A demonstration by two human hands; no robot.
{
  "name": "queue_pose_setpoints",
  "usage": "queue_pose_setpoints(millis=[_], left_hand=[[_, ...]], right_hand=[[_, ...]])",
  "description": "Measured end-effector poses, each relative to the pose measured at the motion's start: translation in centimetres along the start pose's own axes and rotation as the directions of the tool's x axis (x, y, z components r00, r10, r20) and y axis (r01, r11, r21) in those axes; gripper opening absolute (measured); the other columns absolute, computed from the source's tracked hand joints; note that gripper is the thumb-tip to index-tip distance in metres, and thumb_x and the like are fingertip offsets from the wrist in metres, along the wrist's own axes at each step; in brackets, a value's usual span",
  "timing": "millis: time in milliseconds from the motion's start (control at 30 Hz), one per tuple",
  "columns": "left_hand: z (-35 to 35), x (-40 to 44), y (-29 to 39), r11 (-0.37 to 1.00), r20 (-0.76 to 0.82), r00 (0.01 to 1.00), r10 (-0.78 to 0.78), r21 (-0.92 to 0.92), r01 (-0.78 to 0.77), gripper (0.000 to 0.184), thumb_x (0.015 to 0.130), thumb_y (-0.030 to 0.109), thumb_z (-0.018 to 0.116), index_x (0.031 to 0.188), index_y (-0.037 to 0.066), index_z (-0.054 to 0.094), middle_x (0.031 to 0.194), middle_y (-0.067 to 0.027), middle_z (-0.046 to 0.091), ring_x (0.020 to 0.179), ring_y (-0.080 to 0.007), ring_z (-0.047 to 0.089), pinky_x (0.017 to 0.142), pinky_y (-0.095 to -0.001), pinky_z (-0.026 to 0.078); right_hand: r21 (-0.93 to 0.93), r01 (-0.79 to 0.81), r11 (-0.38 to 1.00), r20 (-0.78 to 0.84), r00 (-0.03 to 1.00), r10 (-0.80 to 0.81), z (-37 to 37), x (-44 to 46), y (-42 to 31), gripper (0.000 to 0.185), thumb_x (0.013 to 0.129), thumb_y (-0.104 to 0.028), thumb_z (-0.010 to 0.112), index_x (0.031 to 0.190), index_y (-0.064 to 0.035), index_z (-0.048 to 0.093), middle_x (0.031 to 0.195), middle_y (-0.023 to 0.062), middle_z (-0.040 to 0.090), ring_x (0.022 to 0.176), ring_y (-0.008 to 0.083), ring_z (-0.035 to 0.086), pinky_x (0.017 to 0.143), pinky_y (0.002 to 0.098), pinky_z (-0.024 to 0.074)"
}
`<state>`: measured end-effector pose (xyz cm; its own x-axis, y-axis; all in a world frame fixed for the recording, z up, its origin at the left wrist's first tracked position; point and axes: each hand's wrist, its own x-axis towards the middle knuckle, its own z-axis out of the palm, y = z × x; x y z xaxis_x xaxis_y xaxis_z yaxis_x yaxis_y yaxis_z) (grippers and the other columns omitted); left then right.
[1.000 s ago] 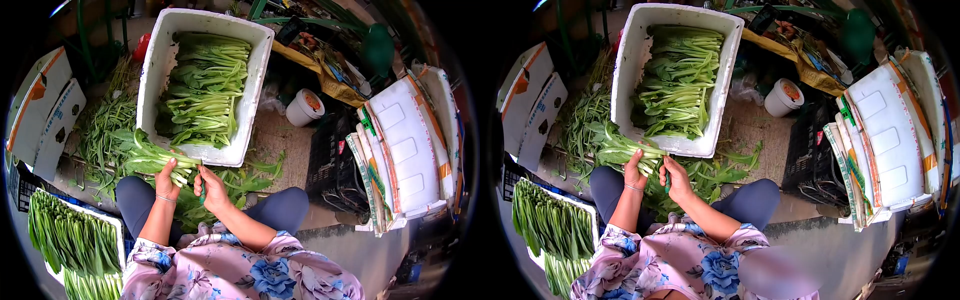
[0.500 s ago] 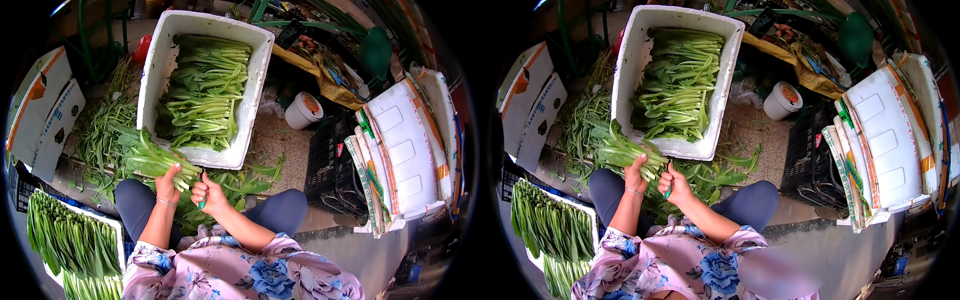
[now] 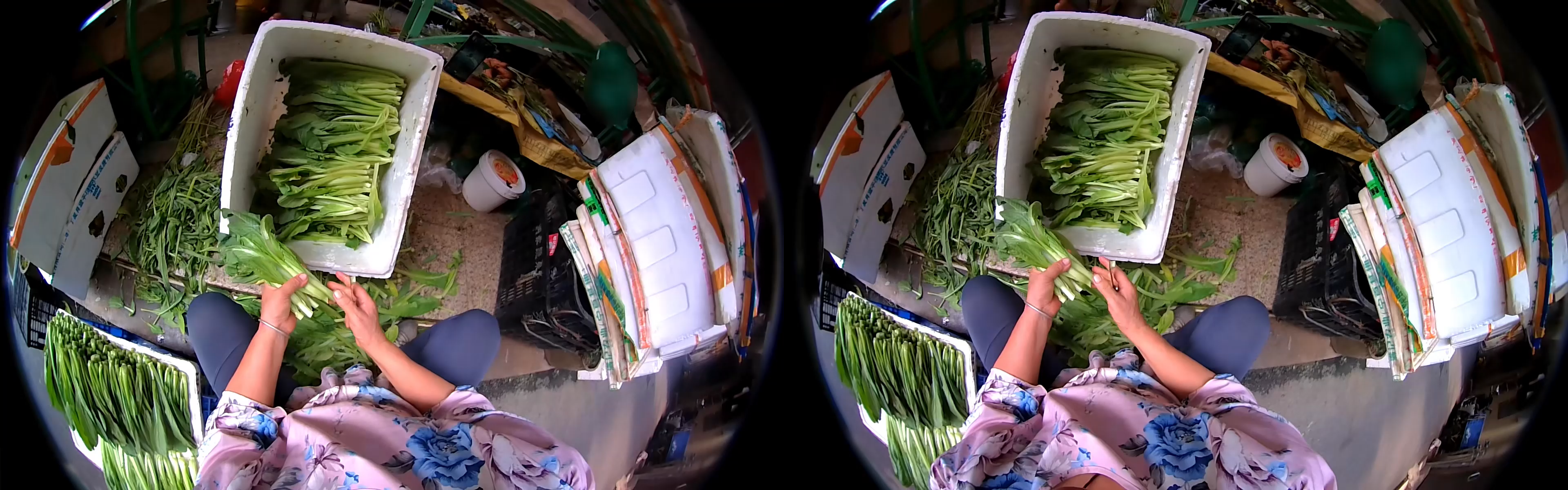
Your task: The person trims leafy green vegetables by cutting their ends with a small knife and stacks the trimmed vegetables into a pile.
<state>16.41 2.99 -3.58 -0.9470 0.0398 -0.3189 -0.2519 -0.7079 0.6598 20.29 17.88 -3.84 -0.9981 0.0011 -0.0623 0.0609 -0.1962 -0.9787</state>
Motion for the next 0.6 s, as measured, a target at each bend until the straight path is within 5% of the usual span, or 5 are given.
queue_pose_setpoints(millis=[67, 233, 333, 400, 600], left_hand=[[0.1, -0.1, -0.2, 1.000, -0.003, 1.000, -0.011, 0.028, 0.011, 0.025, 0.070, -0.002, 0.062, 0.092, 0.002, 0.050, 0.080, -0.0055, 0.057, 0.071, -0.0179, 0.057, 0.062, -0.0302, 0.049], [0.0, -0.2, -0.5, 0.991, 0.024, 0.997, -0.076, 0.112, 0.073, 0.022, 0.075, 0.000, 0.060, 0.095, 0.004, 0.051, 0.080, -0.0054, 0.057, 0.069, -0.0179, 0.058, 0.056, -0.0304, 0.051], [-0.1, 0.0, -0.9, 0.987, -0.019, 0.997, -0.078, 0.140, 0.080, 0.021, 0.073, 0.003, 0.065, 0.089, 0.004, 0.052, 0.077, -0.0052, 0.058, 0.063, -0.0170, 0.058, 0.047, -0.0266, 0.046], [0.3, -0.3, -0.9, 0.987, -0.014, 0.997, -0.075, 0.144, 0.077, 0.020, 0.073, 0.004, 0.065, 0.089, 0.003, 0.053, 0.077, -0.0052, 0.058, 0.062, -0.0165, 0.057, 0.047, -0.0265, 0.046], [-0.6, 0.4, -1.6, 0.976, 0.058, 0.991, -0.122, 0.186, 0.110, 0.021, 0.080, 0.005, 0.058, 0.099, 0.000, 0.053, 0.088, -0.0102, 0.060, 0.072, -0.0210, 0.060, 0.056, -0.0301, 0.051]], right_hand=[[-0.177, 0.127, 0.976, 0.070, 0.991, -0.116, 0.0, 0.1, -0.3, 0.043, 0.083, -0.016, 0.059, 0.119, 0.0033, 0.045, 0.109, 0.0112, 0.056, 0.094, 0.0147, 0.055, 0.078, 0.0244, 0.0434], [-0.593, 0.227, 0.773, 0.120, 0.974, -0.194, -0.4, -0.1, 1.3, 0.032, 0.080, -0.017, 0.063, 0.107, -0.0004, 0.057, 0.087, 0.0039, 0.063, 0.078, 0.0089, 0.056, 0.071, 0.0225, 0.0439], [-0.506, 0.103, 0.856, 0.060, 0.995, -0.085, -0.5, 0.1, 2.3, 0.034, 0.080, -0.017, 0.063, 0.108, 0.0001, 0.056, 0.084, 0.0032, 0.062, 0.069, 0.0064, 0.055, 0.060, 0.0195, 0.0429], [-0.146, -0.170, 0.975, -0.046, 0.985, 0.165, -0.4, 0.2, 1.5, 0.030, 0.081, -0.019, 0.062, 0.105, -0.0006, 0.057, 0.080, 0.0030, 0.060, 0.061, 0.0056, 0.053, 0.049, 0.0177, 0.0385], [0.250, -0.461, 0.852, -0.028, 0.876, 0.482, -1.3, 0.6, 0.3, 0.026, 0.083, -0.022, 0.058, 0.100, -0.0016, 0.055, 0.084, 0.0072, 0.061, 0.057, 0.0087, 0.051, 0.040, 0.0177, 0.0346]])
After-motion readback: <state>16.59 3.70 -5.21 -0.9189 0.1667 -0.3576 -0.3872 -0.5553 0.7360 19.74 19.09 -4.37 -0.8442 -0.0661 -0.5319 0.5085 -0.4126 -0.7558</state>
